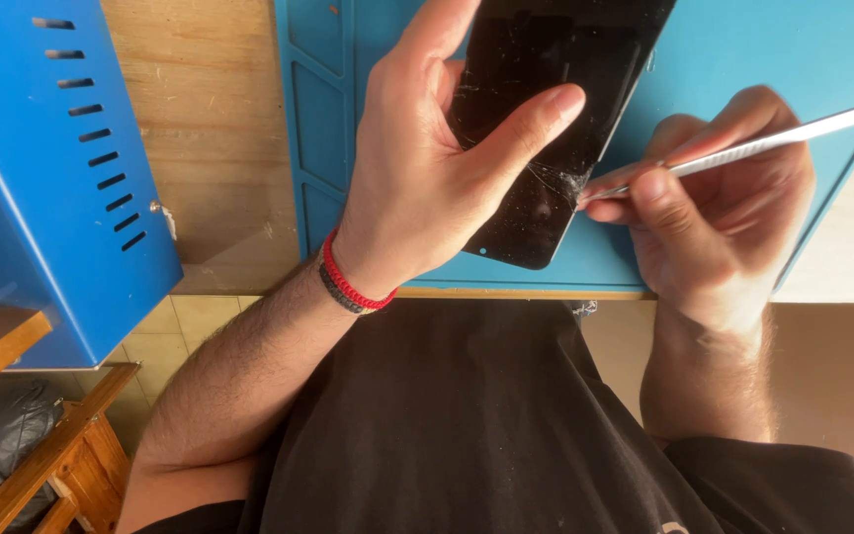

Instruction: Removing broken glass from a smartphone screen using a scalpel and cleaning the surface with a toothbrush.

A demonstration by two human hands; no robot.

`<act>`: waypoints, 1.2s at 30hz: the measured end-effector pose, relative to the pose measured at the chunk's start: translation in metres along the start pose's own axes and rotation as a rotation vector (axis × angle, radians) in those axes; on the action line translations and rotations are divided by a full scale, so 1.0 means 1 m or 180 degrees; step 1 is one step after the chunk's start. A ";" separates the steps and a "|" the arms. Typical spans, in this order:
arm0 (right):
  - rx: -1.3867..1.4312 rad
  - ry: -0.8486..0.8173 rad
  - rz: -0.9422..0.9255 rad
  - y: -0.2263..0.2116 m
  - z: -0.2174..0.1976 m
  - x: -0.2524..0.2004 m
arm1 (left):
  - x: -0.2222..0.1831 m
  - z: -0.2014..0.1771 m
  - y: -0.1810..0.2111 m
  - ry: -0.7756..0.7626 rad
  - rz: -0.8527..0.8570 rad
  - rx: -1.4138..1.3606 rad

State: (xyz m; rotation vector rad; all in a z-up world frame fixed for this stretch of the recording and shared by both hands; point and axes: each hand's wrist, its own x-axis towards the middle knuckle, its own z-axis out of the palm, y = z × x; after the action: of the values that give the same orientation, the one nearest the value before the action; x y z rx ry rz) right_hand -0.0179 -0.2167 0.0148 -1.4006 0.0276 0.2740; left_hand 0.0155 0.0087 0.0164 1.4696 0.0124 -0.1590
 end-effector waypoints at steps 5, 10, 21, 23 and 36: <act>-0.0130 0.0349 -0.0052 -0.001 0.004 -0.001 | -0.005 0.002 -0.004 0.0018 -0.0002 0.0031; -0.0562 0.0339 -0.0354 0.002 0.012 0.001 | -0.006 0.004 -0.007 0.0026 0.0106 -0.0032; -0.0513 -0.0039 -0.0144 -0.002 0.005 0.005 | -0.006 0.003 -0.006 0.0029 -0.0015 -0.0081; -0.0508 -0.0084 -0.0159 -0.002 0.005 0.005 | -0.006 0.003 -0.007 0.0020 -0.0026 -0.0118; -0.0429 -0.0226 0.0215 -0.007 -0.005 0.005 | -0.005 0.000 -0.011 -0.0214 0.0052 -0.0002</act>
State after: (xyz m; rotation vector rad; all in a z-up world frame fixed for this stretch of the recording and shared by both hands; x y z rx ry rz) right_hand -0.0113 -0.2215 0.0196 -1.5248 -0.0021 0.3874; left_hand 0.0090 0.0086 0.0065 1.4625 -0.0541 -0.1952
